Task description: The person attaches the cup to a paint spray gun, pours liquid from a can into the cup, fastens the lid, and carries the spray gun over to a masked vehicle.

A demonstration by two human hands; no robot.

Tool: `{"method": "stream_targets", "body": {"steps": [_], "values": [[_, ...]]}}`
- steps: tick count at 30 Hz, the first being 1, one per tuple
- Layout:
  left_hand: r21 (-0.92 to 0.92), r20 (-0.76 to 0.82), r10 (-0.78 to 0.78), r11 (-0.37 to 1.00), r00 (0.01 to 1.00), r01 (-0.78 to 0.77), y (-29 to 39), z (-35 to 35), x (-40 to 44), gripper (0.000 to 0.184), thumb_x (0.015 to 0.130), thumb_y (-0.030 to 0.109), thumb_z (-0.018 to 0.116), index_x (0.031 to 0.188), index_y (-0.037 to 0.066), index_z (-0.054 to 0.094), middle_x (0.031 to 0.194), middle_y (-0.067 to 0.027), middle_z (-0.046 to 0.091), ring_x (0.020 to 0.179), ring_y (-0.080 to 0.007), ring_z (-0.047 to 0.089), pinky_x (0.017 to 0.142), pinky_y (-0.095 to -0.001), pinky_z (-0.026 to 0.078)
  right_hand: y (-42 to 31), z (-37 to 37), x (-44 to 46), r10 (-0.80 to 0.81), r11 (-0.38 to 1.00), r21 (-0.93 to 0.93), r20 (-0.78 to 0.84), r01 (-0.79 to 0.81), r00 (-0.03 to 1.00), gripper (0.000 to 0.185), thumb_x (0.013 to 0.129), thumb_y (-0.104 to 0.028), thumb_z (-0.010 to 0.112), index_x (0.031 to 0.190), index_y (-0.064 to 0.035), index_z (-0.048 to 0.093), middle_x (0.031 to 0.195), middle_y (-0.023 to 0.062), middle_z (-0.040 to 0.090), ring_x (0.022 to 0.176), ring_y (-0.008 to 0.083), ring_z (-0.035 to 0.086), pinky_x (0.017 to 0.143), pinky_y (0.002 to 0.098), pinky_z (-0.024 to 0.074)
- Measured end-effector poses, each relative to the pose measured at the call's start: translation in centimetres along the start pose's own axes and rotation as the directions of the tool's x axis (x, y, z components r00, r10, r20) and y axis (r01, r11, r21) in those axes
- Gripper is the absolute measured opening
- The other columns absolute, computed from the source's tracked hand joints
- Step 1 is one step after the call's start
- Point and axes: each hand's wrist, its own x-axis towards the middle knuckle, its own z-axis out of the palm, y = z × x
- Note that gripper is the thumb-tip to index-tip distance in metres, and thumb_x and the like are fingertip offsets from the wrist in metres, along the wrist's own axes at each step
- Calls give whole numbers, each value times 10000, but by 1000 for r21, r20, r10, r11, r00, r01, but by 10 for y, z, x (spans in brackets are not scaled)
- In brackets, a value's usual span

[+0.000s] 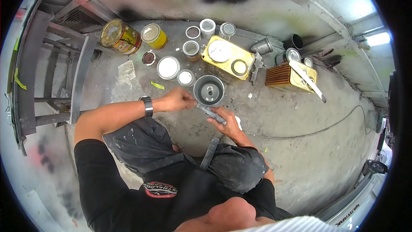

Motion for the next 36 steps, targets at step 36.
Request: {"method": "stream_targets", "body": {"steps": [36], "values": [[8,56,-69,998,996,68,5,1,-3,318,986,294,744,1081,-7,783,898,-66,770,807,-115,715,732,-284,585,6,3,-3,1,1000,-7,1,-1,1000,430,853,-293,869,1135,6,741,1095,209,755,984,403,733,849,437,582]]}}
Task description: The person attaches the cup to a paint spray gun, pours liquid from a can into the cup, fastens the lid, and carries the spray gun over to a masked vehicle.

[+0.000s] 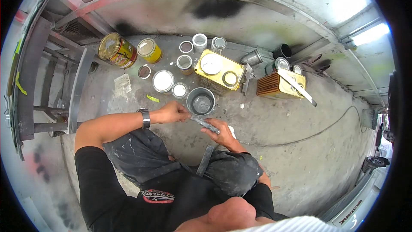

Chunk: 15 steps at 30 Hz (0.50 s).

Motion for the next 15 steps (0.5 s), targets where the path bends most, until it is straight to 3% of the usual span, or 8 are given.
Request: {"method": "stream_targets", "body": {"steps": [6,11,15], "values": [[-29,-12,29,999,1000,-29,-2,2,2,356,979,331,751,1068,-13,786,867,-76,762,777,-119,705,710,-287,576,3,2,-3,-46,999,-25,-65,45,997,429,852,-290,871,1127,12,740,1093,211,757,974,397,737,853,436,585],[-36,16,26,999,1000,-25,-3,3,3,354,988,324,743,1089,-12,785,881,-67,755,795,-117,698,711,-285,574,1,0,-3,-9,1000,-17,-26,9,1000,432,851,-297,872,1122,13,741,1082,207,758,968,399,736,843,437,586],[-21,55,-31,999,998,32,6,2,1,334,1010,299,723,1133,-11,755,978,-48,748,910,-124,715,775,-299,594,-3,-2,-4,13,1000,-14,-31,-13,999,432,851,-305,872,1118,9,744,1076,205,758,957,399,735,832,434,585]]}}
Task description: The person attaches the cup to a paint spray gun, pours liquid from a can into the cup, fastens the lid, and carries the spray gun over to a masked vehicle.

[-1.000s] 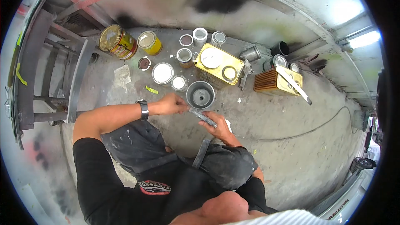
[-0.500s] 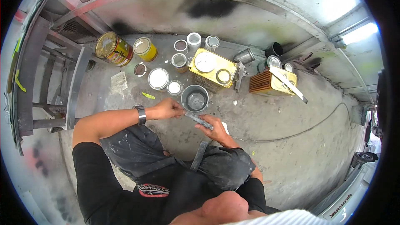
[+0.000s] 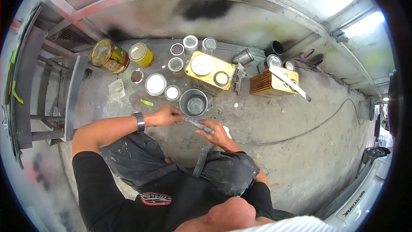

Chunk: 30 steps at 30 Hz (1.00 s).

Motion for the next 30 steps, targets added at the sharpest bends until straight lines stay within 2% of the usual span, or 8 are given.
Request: {"method": "stream_targets", "body": {"steps": [8,30], "values": [[-29,2,7,1000,1000,-7,-6,0,3,331,1022,290,712,1167,-6,744,1026,-42,742,938,-137,718,789,-301,596,2,0,0,0,1000,11,-10,0,1000,427,861,-318,864,1114,5,747,1064,195,760,939,402,735,811,432,583],[-13,-1,-11,1000,1000,11,-8,-1,7,318,1021,280,714,1157,-5,747,1022,-54,749,923,-136,722,785,-302,599,-1,-1,1,4,1000,-16,-10,-5,1000,429,866,-327,856,1103,11,743,1061,191,756,938,408,731,798,435,582]]}}
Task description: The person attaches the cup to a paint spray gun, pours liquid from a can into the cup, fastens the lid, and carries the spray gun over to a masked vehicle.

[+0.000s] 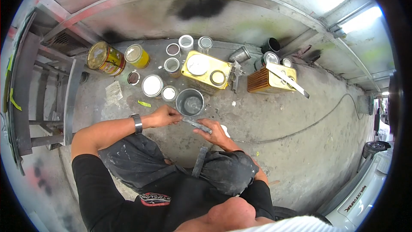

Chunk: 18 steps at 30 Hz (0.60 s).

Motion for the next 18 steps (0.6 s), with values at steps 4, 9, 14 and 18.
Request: {"method": "stream_targets", "body": {"steps": [4,9,14,18], "values": [[-19,-10,10,1000,1000,-10,-3,0,0,319,1019,271,717,1159,-13,748,1017,-59,751,922,-137,721,787,-303,600,1,0,0,18,1000,3,21,-18,1000,437,869,-342,851,1110,8,746,1075,189,757,951,407,730,809,435,583],[-2,-2,10,1000,1000,-10,-4,0,1,320,1018,268,717,1168,-13,747,1017,-54,749,920,-136,717,788,-303,597,2,0,1,24,1000,10,21,-24,999,437,871,-338,851,1117,8,746,1080,189,757,956,405,731,814,433,584],[-3,-6,22,1000,1000,-22,-3,0,1,316,1022,266,710,1174,-9,746,1016,-52,747,926,-138,716,790,-306,595,1,0,2,5,1000,13,16,-5,1000,424,875,-324,850,1118,8,747,1080,187,758,955,403,733,812,431,585],[-4,-10,26,1000,1000,-26,4,0,-3,310,1022,256,706,1177,-9,745,1021,-58,750,937,-141,720,790,-306,595,2,-1,1,-2,1000,24,11,2,1000,419,876,-321,849,1116,8,747,1074,187,758,955,400,735,812,429,584]]}}
